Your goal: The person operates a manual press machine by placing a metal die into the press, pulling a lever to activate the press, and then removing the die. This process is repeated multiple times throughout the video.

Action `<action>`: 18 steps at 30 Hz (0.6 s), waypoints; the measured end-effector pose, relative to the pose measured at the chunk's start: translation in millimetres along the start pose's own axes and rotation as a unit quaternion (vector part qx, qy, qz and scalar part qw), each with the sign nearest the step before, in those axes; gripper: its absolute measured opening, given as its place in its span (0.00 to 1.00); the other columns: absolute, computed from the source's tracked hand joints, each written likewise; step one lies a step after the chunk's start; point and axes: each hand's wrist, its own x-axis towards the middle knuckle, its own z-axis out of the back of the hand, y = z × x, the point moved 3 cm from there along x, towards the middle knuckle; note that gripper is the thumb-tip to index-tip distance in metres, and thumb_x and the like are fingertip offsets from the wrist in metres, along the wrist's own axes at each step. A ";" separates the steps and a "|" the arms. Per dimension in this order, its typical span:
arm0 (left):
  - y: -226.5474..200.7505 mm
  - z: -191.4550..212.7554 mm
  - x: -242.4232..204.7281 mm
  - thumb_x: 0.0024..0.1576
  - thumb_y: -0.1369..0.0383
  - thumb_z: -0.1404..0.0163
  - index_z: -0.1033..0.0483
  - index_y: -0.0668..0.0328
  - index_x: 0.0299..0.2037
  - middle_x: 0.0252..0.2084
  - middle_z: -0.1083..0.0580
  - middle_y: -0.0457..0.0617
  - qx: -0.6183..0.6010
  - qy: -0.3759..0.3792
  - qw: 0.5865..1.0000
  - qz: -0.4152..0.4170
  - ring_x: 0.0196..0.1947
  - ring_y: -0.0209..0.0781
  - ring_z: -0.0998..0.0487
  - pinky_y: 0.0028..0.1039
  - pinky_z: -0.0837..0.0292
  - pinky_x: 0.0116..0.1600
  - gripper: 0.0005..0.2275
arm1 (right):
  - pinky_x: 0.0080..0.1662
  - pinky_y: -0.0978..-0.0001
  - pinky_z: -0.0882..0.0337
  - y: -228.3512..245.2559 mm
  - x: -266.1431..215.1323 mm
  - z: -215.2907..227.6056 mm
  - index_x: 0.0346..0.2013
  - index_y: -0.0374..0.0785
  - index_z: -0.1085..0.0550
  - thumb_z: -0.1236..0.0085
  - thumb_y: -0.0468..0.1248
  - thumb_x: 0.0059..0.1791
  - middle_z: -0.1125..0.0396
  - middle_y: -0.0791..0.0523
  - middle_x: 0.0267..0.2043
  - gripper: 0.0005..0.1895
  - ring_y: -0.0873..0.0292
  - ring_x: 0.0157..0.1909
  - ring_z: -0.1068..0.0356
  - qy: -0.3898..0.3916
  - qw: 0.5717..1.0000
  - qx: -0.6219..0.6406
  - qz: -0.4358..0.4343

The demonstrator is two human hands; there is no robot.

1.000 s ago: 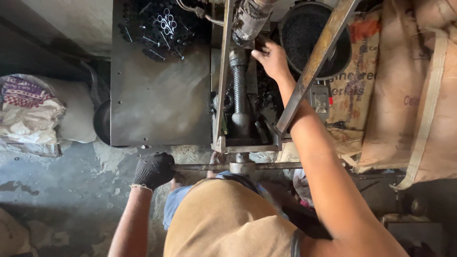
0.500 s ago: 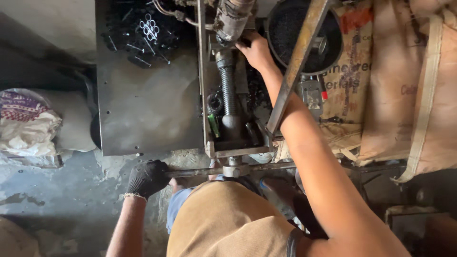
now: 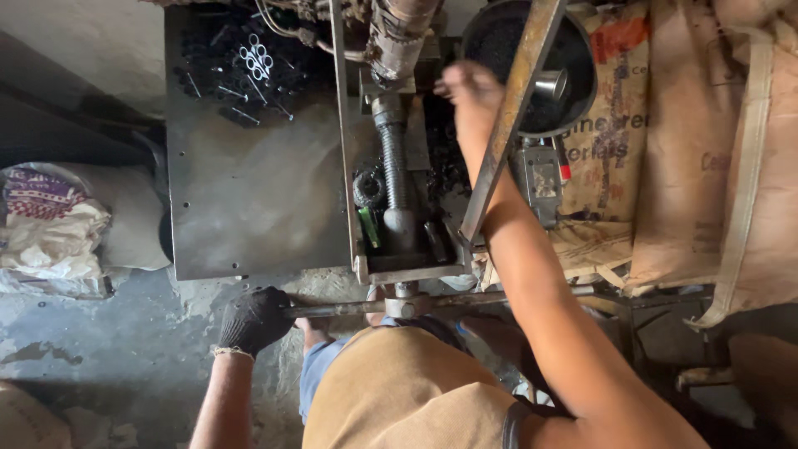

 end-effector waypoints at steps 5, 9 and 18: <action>7.0 -5.4 2.8 0.42 0.58 0.43 0.16 0.47 0.25 0.30 0.20 0.52 0.003 -0.040 0.998 -0.047 0.34 0.57 0.19 0.45 0.23 0.39 0.07 | 0.40 0.67 0.23 81.6 30.5 108.8 0.41 0.32 0.22 0.39 0.35 0.55 0.25 0.53 0.37 0.07 0.60 0.37 0.26 -0.235 0.955 -0.005 0.183; 17.3 -9.2 -3.3 0.40 0.59 0.43 0.17 0.46 0.23 0.29 0.21 0.50 -0.004 -0.090 0.992 -0.086 0.32 0.56 0.19 0.45 0.25 0.36 0.06 | 0.41 0.67 0.24 119.7 48.1 161.4 0.43 0.29 0.23 0.40 0.33 0.58 0.26 0.52 0.38 0.07 0.60 0.38 0.28 -0.299 0.891 -0.154 0.306; 20.8 5.3 -8.4 0.45 0.63 0.40 0.21 0.55 0.45 0.47 0.22 0.53 -0.227 -0.057 0.959 -0.159 0.51 0.51 0.23 0.41 0.28 0.55 0.17 | 0.49 0.56 0.26 58.5 -17.8 202.4 0.48 0.23 0.22 0.40 0.34 0.54 0.31 0.45 0.41 0.14 0.47 0.44 0.29 -0.128 0.982 -0.069 0.123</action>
